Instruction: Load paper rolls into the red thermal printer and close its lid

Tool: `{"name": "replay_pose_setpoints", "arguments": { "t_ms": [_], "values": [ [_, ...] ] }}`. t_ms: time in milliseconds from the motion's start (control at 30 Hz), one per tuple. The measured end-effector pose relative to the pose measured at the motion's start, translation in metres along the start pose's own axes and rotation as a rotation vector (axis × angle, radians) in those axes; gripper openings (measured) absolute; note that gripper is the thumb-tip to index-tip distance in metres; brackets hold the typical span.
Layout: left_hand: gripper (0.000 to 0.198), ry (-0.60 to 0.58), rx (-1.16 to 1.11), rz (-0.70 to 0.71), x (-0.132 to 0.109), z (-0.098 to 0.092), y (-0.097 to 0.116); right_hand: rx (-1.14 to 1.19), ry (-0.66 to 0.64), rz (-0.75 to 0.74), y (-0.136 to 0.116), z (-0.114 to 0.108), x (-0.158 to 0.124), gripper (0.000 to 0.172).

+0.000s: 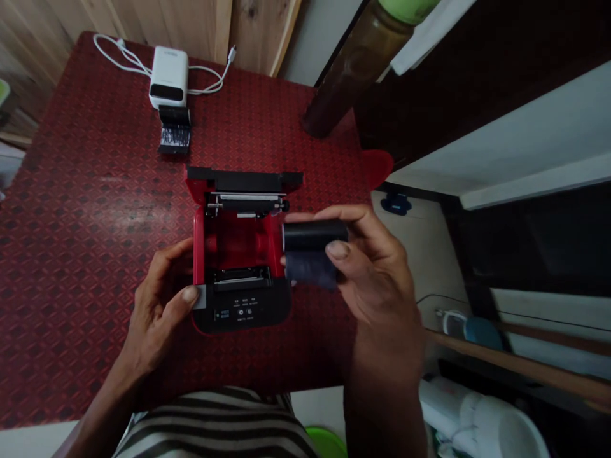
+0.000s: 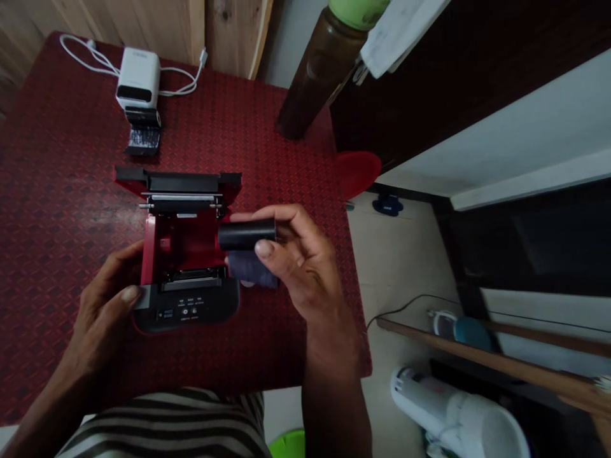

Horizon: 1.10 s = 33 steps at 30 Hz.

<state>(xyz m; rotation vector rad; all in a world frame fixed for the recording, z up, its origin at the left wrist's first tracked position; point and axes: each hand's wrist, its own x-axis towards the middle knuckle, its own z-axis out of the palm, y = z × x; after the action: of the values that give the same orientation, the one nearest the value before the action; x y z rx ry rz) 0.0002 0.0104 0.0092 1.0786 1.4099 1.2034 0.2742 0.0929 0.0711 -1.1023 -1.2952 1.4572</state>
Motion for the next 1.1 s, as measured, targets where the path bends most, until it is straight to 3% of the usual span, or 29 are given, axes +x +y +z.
{"name": "replay_pose_setpoints", "arguments": {
  "t_ms": [167, 500, 767, 900, 1033, 1100],
  "values": [
    [0.062, -0.003, 0.029, -0.021, -0.001, 0.001, 0.004, 0.213, -0.137, 0.06, -0.001, 0.011, -0.023, 0.023],
    [0.062, -0.029, 0.013, -0.013, -0.001, -0.001, -0.001, 0.064, -0.12, -0.025, -0.016, 0.017, -0.037, 0.025],
    [0.064, -0.036, 0.001, -0.021, -0.003, -0.002, 0.001, 0.024, -0.122, -0.099, -0.006, 0.017, -0.034, 0.026],
    [0.064, -0.04, -0.001, -0.024, -0.004, -0.002, 0.001, -0.021, -0.114, -0.148, 0.002, 0.017, -0.032, 0.013],
    [0.063, -0.036, -0.003, -0.031, -0.003, 0.0, 0.002, 0.028, -0.077, -0.084, 0.006, 0.018, -0.032, 0.019],
    [0.062, -0.034, -0.007, -0.035, -0.004, 0.0, 0.003, 0.103, -0.055, -0.025, 0.005, 0.019, -0.034, 0.035]
  ]
}}
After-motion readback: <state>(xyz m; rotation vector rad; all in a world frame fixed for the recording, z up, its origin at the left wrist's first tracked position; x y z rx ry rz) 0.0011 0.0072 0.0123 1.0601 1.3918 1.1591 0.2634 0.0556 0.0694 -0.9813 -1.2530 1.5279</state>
